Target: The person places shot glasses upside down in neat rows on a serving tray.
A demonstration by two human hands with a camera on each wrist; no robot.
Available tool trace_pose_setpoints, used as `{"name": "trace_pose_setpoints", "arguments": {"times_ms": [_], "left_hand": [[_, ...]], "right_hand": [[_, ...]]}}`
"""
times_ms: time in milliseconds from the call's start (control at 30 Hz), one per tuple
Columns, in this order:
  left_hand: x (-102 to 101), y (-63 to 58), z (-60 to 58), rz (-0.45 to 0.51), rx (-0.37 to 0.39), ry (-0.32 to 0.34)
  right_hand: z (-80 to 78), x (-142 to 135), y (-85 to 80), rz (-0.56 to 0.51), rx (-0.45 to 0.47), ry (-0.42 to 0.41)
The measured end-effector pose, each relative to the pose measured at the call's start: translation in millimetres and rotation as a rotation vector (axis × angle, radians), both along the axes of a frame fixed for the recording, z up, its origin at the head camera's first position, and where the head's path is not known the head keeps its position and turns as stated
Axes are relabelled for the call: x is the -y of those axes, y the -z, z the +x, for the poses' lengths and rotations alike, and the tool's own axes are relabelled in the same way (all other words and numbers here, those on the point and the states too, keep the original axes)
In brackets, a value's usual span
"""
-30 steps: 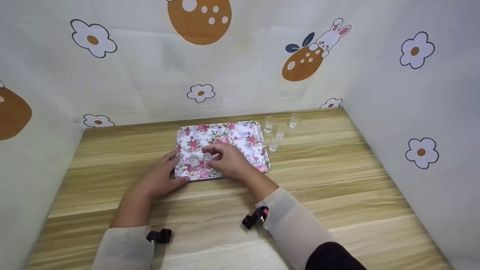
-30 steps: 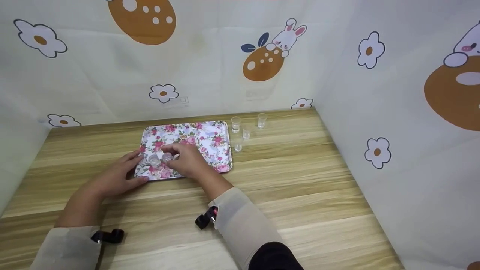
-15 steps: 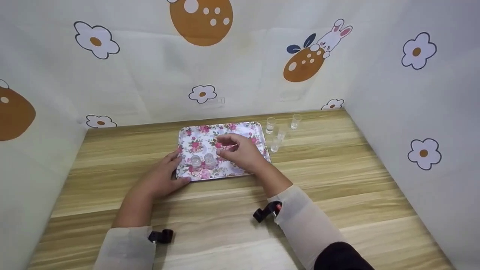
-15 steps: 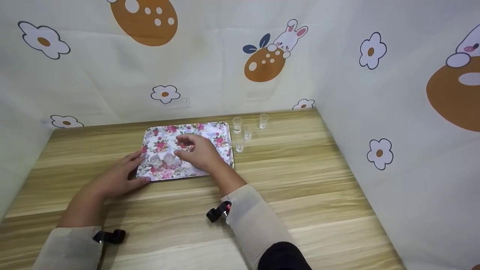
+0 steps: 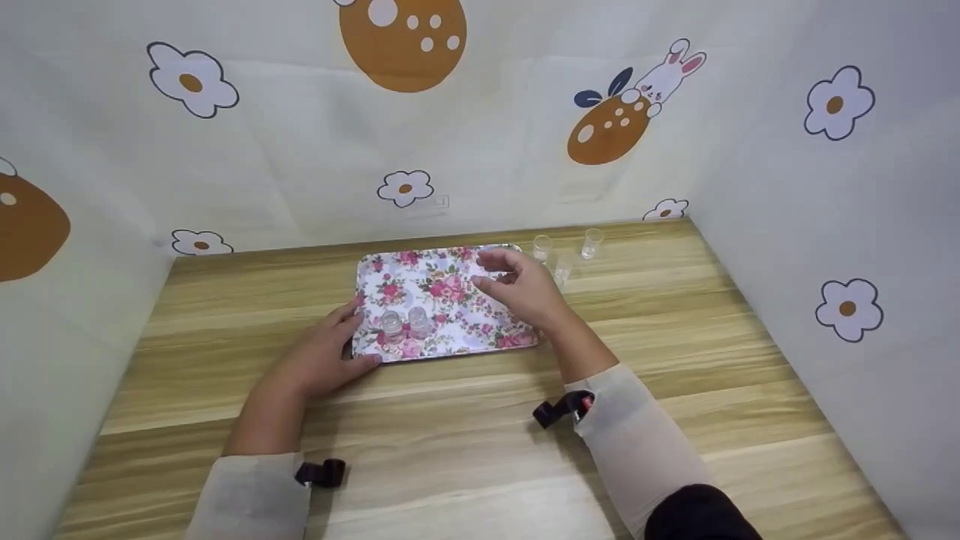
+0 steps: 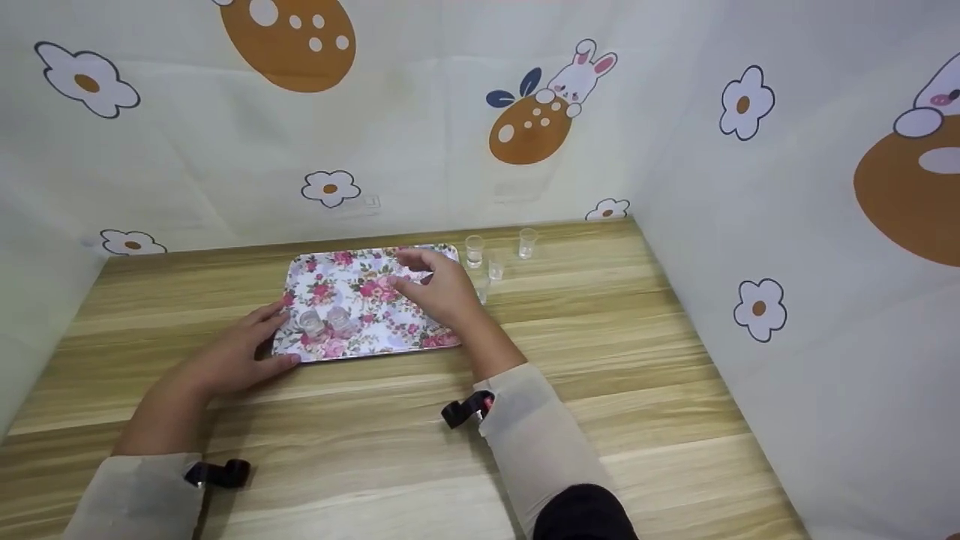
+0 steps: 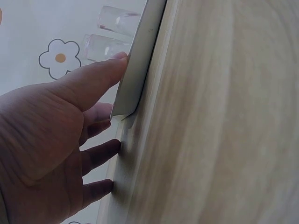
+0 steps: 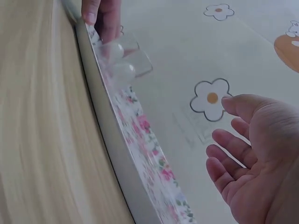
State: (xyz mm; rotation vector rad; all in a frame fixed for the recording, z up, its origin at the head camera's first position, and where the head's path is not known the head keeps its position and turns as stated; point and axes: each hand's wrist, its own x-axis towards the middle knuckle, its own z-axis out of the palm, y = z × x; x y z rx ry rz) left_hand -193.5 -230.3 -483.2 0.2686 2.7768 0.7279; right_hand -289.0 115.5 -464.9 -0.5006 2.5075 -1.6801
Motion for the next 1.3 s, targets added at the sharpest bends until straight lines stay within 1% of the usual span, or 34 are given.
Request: {"name": "trace_pose_setpoints", "arguments": {"times_ms": [100,267,433,633,733,867,1033,1167,1233,1300], "left_hand": [[-0.3,0.1,-0.5,0.002,-0.003,0.003],[-1.1,-1.2,0.1,0.012,0.016,-0.004],[0.5,-3.4,2.4,-0.004,0.023,-0.022],[2.3,-0.8,2.5,-0.005,0.021,-0.016],[2.6,1.3,2.2,0.001,0.012,-0.009],[2.3,2.7,1.5,0.017,-0.002,0.008],[1.7,2.2,1.1,0.027,0.004,0.011],[1.2,1.3,1.2,0.017,0.011,0.006],[0.7,0.6,0.9,0.014,0.012,0.002],[0.0,-0.6,0.7,0.012,0.012,-0.004]], "right_hand": [[-3.9,-12.8,-0.9,-0.017,0.002,0.040],[-12.7,-35.7,-4.6,-0.069,0.028,0.136],[-27.0,-57.2,-6.4,-0.134,0.004,0.216],[-39.4,-84.2,-1.5,-0.152,0.000,0.314],[-43.5,-95.2,1.7,-0.148,-0.006,0.345],[-48.9,-107.3,6.8,-0.178,-0.031,0.382],[-54.6,-119.0,11.9,-0.226,-0.057,0.480],[-58.4,-127.6,16.0,-0.251,-0.033,0.569],[-60.3,-131.7,17.8,-0.244,-0.007,0.606],[-62.7,-135.3,20.4,-0.221,0.023,0.626]]}}
